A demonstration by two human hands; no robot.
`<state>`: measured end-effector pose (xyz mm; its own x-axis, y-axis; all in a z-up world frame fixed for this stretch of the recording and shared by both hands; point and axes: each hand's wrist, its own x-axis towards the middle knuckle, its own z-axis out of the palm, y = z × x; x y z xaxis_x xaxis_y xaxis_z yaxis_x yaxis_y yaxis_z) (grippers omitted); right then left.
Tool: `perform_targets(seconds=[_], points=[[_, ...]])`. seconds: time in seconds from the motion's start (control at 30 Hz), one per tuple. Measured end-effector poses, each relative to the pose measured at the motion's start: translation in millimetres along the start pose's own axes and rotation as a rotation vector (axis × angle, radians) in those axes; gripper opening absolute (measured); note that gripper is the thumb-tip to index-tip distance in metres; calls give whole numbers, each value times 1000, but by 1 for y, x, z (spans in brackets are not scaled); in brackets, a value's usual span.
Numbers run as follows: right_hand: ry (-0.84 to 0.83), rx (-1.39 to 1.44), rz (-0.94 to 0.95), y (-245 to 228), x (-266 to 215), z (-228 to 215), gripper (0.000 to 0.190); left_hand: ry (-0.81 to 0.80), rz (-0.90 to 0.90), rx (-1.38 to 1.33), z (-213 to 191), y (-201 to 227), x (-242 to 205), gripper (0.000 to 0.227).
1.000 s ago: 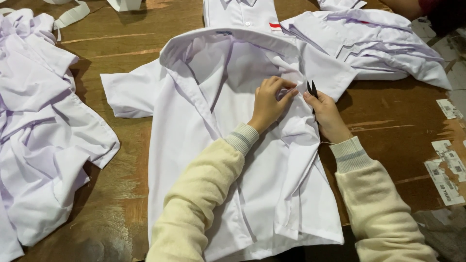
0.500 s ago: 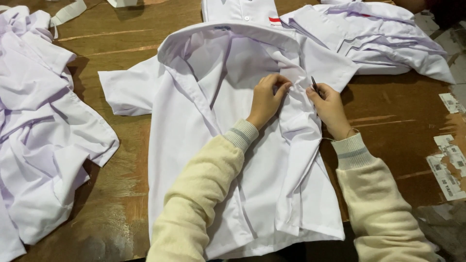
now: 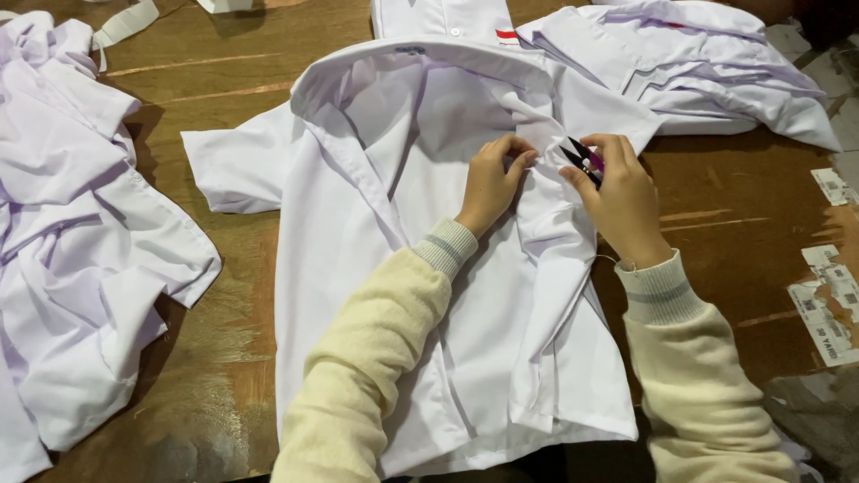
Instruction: Trimming loose threads from a white school uniform shirt using small thread snips on a factory work table.
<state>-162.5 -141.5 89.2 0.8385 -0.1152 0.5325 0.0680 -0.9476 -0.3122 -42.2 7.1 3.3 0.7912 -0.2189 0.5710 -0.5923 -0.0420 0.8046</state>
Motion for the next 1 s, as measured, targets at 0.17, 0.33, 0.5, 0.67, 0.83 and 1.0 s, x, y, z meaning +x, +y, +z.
perform_targets(seconds=[0.17, 0.33, 0.5, 0.67, 0.83, 1.0], points=[[-78, -244, -64, -10, -4, 2, 36, -5, 5, -4, 1, -3, 0, 8], [56, -516, -206, -5, -1, 16, 41, 12, 40, 19, 3, -1, 0, 9], [122, -569, -234, 0, 2, 27, 42, 9, 37, 24, 3, -1, 0, 9], [155, -537, -266, 0, 5, 30, 37, 2, 36, 36, 4, -2, 0, 10], [163, -540, -249, -2, 6, 33, 32, -9, 33, 63, 4, -2, -1, 10], [164, -538, -238, -3, 6, 33, 30, -10, 39, 73, 4, -1, -1, 10]])
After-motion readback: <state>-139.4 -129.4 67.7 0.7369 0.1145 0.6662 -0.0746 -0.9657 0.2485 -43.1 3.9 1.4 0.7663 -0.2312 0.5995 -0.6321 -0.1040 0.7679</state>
